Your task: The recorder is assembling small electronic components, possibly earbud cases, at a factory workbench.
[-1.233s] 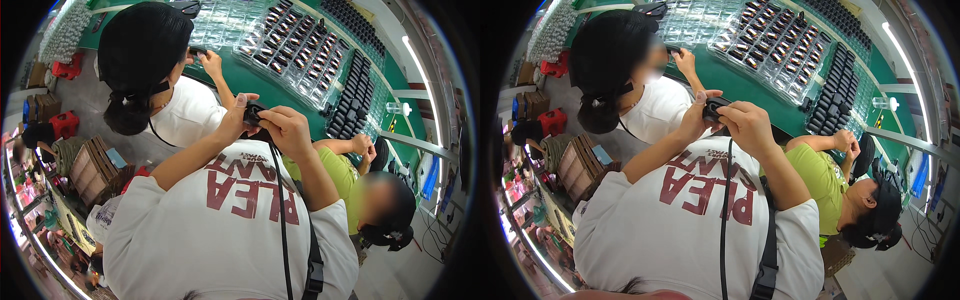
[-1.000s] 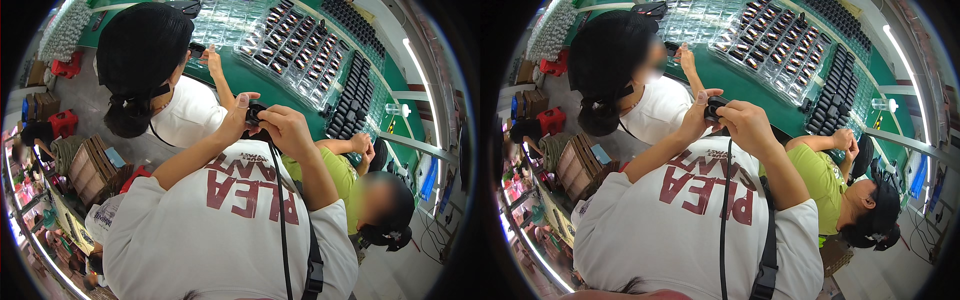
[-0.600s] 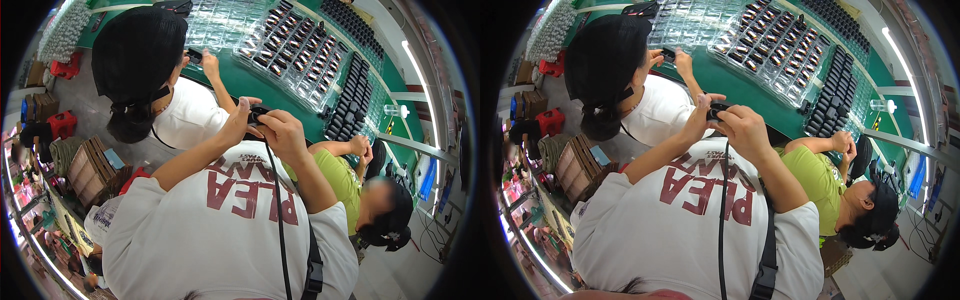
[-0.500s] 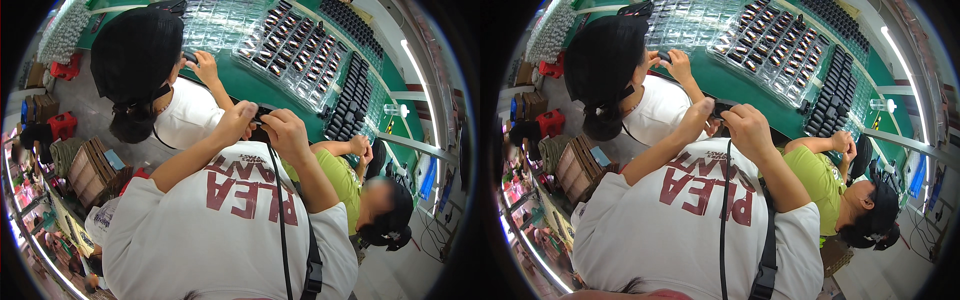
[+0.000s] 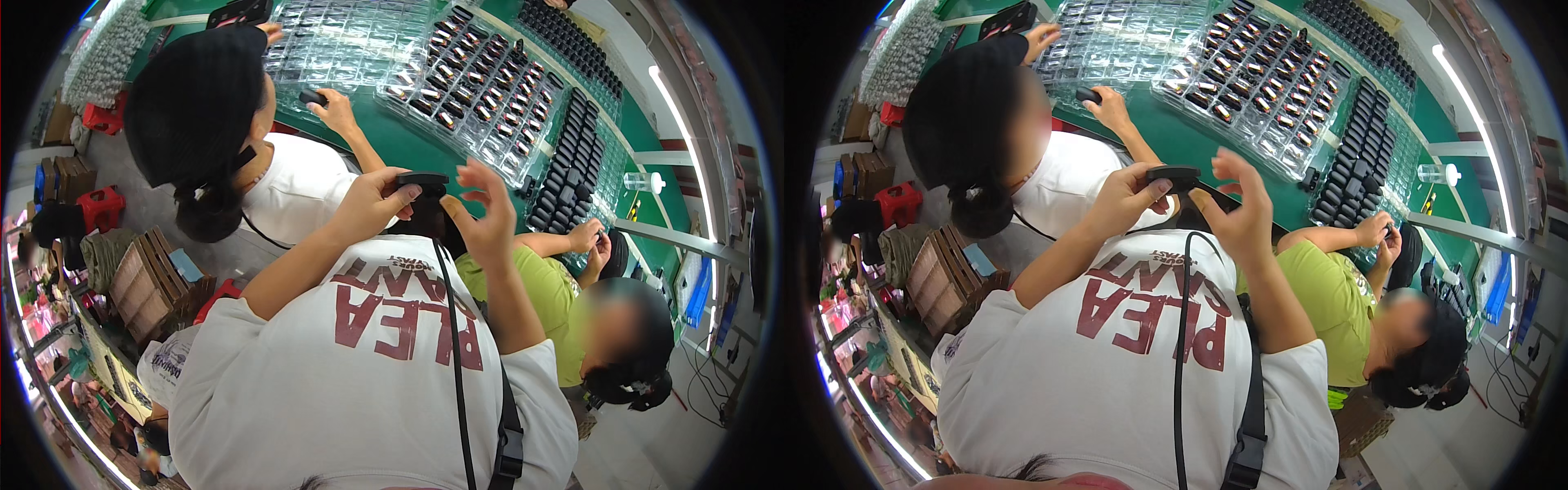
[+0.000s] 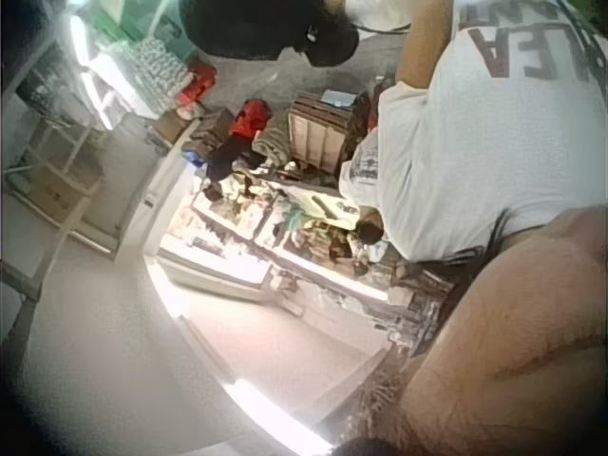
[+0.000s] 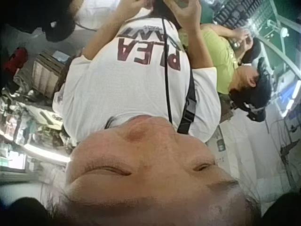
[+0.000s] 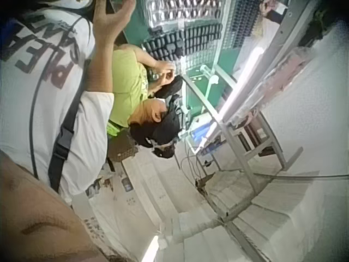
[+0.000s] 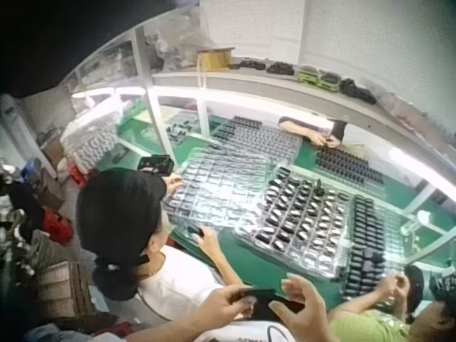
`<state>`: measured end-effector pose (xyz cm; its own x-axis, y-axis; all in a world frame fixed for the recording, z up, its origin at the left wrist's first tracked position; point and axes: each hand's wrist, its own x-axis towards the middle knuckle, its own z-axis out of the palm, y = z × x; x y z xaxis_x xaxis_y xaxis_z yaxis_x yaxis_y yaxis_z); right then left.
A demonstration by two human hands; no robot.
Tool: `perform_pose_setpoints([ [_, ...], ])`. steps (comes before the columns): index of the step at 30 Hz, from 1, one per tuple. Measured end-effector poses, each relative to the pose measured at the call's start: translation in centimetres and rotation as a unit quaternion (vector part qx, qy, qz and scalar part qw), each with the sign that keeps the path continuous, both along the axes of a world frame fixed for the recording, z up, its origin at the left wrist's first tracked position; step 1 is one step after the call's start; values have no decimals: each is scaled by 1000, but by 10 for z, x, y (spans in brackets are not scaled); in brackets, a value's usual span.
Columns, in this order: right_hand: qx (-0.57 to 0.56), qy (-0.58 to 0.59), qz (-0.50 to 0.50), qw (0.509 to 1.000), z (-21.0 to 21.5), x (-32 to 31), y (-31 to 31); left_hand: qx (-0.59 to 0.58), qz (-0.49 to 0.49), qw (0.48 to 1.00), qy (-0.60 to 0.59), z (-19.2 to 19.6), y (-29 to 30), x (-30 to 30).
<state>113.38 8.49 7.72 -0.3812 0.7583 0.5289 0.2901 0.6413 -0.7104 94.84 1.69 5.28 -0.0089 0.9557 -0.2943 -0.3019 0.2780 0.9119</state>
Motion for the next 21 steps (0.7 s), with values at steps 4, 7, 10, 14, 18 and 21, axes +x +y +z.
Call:
perform_pose_setpoints([
  [4,-503,49,187,843,-7,6,6,37,-30,997,62,3,-6,4],
  [7,-416,-149,196,875,4,5,8,52,-44,996,57,-3,-12,6],
  [10,-284,-208,230,908,13,4,5,84,-40,989,115,0,-19,7],
  [14,-179,-187,188,948,2,1,-6,242,3,917,316,-3,-22,8],
  [18,-77,-147,162,973,-8,5,-16,266,-3,906,329,-7,-25,9],
  [21,-81,-98,137,982,-10,6,-22,284,-11,904,318,-11,-26,7],
])
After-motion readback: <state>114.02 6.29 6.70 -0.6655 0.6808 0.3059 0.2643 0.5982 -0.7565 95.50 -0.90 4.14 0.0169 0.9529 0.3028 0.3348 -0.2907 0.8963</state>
